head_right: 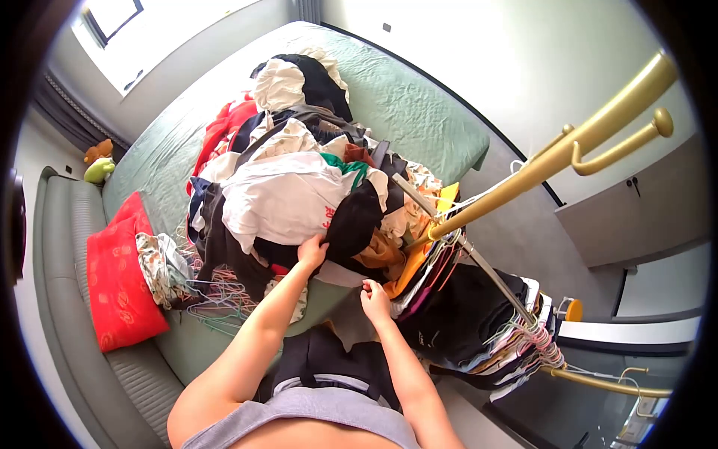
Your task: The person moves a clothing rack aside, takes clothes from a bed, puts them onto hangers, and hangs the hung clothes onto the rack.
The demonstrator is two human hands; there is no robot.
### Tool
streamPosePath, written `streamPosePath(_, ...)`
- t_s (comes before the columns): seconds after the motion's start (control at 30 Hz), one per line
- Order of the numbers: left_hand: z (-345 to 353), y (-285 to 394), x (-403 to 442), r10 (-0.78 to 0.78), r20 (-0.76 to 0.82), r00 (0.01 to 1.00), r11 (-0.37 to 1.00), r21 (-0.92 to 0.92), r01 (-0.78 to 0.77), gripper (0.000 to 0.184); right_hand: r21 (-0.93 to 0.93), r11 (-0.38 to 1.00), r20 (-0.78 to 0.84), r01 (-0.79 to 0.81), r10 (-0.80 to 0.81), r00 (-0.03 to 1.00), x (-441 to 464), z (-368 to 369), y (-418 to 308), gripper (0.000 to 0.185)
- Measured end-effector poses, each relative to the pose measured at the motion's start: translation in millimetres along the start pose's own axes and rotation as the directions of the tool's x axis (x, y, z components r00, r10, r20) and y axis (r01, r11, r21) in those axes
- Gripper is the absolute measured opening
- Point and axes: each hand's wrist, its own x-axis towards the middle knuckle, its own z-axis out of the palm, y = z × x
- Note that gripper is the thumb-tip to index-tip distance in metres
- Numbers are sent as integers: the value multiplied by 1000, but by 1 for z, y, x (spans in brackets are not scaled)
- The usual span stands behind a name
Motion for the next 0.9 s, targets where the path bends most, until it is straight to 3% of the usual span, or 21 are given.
streamPosePath(0.1,-20,15,-18,0,-32,999,961,-276,-9,30,50,997,19,-62,61,998,7,21,-21,36)
streamPosePath(0.13,-17,9,-18,42,-98,994,881,-465,-83,35,54,999,-4,-7,7,1000,11,31,-29,40)
streamPosePath(0.2,-39,17,-37,-89,-54,995,625,-780,14,38,58,992,-43,114,-111,993,20,50,-47,49)
streamPosePath(0.27,-78,19,-56,-183,184,966,202,-954,220,35,428,901,9,68,-80,997,32,75,-55,54)
streamPosePath(0.3,-118,30,-74,-79,270,960,113,-954,278,30,593,804,43,30,-69,997,39,88,-61,56)
streamPosePath(0.33,-119,8,-77,30,221,975,109,-970,216,27,792,599,194,-118,-64,979,35,79,-102,60)
streamPosePath(0.4,-140,-22,-97,80,195,978,358,-921,154,22,876,151,459,-459,33,888,40,85,-122,62)
streamPosePath(0.43,-149,-29,-109,142,176,974,425,-899,101,20,848,153,508,-507,35,861,36,81,-145,73)
streamPosePath(0.47,-144,-52,-117,156,194,968,502,-860,92,20,754,14,656,-657,-44,753,50,92,-129,64)
streamPosePath(0.53,-152,-67,-142,101,219,970,547,-827,130,21,876,200,461,-439,-80,884,34,92,-163,52)
streamPosePath(0.6,-145,-76,-162,-93,-19,995,648,-760,47,24,852,284,501,-440,-194,844,31,97,-163,47)
streamPosePath(0.63,-148,-72,-165,22,-194,981,599,-783,-168,30,838,327,522,-437,-248,816,28,98,-163,46)
streamPosePath(0.73,-167,-38,-187,-224,33,974,325,-940,107,43,719,660,553,-217,-355,754,4,100,-158,41)
streamPosePath(0.8,-157,-31,-188,-265,80,961,369,-912,178,40,616,782,642,-94,-429,636,-15,93,-146,38)
streamPosePath(0.83,-145,-30,-186,-206,-110,972,469,-883,0,36,583,808,647,-82,-400,649,-22,88,-143,36)
streamPosePath(0.9,-129,-33,-188,-285,-42,958,299,-953,47,29,583,801,609,-137,-318,727,-34,74,-143,32)
